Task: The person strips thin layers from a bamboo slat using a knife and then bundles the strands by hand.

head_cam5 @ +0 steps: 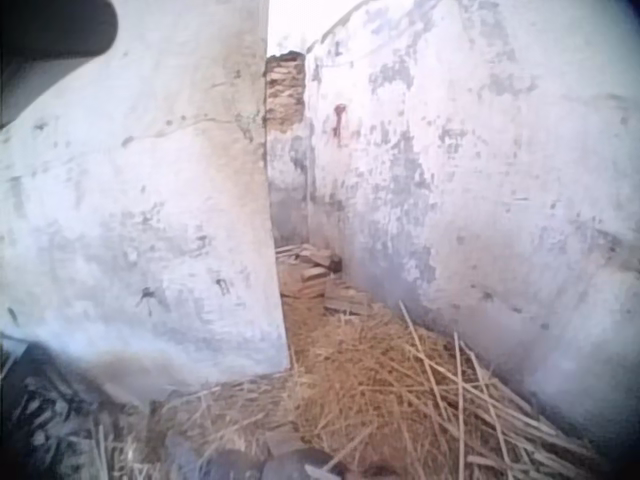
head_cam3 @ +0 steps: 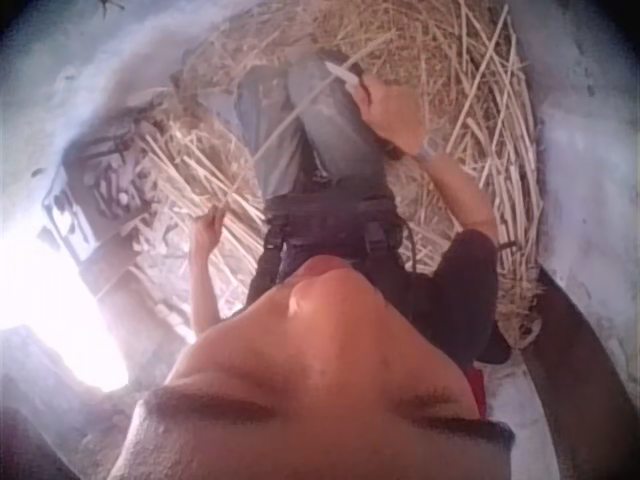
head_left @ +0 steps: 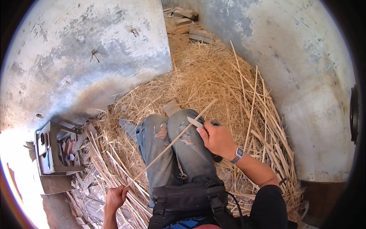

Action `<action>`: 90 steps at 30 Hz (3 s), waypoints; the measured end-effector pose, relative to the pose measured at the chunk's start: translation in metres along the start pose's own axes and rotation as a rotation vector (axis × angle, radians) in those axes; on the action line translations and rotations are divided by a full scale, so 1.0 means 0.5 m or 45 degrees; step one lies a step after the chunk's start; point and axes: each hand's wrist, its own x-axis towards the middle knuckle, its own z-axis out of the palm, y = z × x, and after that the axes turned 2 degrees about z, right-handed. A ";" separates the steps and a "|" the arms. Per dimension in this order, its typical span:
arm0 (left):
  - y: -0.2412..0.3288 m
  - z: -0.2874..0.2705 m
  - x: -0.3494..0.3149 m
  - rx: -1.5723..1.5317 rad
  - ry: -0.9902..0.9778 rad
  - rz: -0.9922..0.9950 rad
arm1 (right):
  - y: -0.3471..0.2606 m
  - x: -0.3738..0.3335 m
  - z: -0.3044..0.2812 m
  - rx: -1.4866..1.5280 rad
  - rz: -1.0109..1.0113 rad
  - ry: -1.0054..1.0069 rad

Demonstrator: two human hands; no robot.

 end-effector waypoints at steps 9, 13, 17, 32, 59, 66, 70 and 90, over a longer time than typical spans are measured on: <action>-0.016 0.022 -0.005 0.015 -0.041 -0.011 | -0.005 0.013 -0.006 -0.174 -0.115 -0.156; -0.019 0.026 -0.001 0.019 -0.062 -0.017 | 0.025 0.056 -0.024 -0.172 0.020 0.080; -0.026 0.025 -0.006 0.004 -0.079 -0.050 | 0.001 0.043 -0.026 -0.266 -0.071 -0.068; -0.027 0.045 -0.003 -0.108 -0.034 0.005 | 0.153 0.136 -0.097 0.087 0.183 0.251; 0.239 0.075 0.227 -1.501 -0.669 -0.109 | 0.000 0.010 0.040 0.112 -0.076 0.099; 0.217 0.082 0.202 -1.518 -0.643 -0.111 | -0.012 0.036 0.028 0.017 -0.173 -0.008; 0.232 0.074 0.212 -1.510 -0.727 -0.137 | 0.049 0.080 0.013 -0.018 0.060 0.148; 0.244 0.050 0.215 -1.521 -0.818 -0.166 | 0.109 0.112 -0.005 -0.105 -0.086 0.089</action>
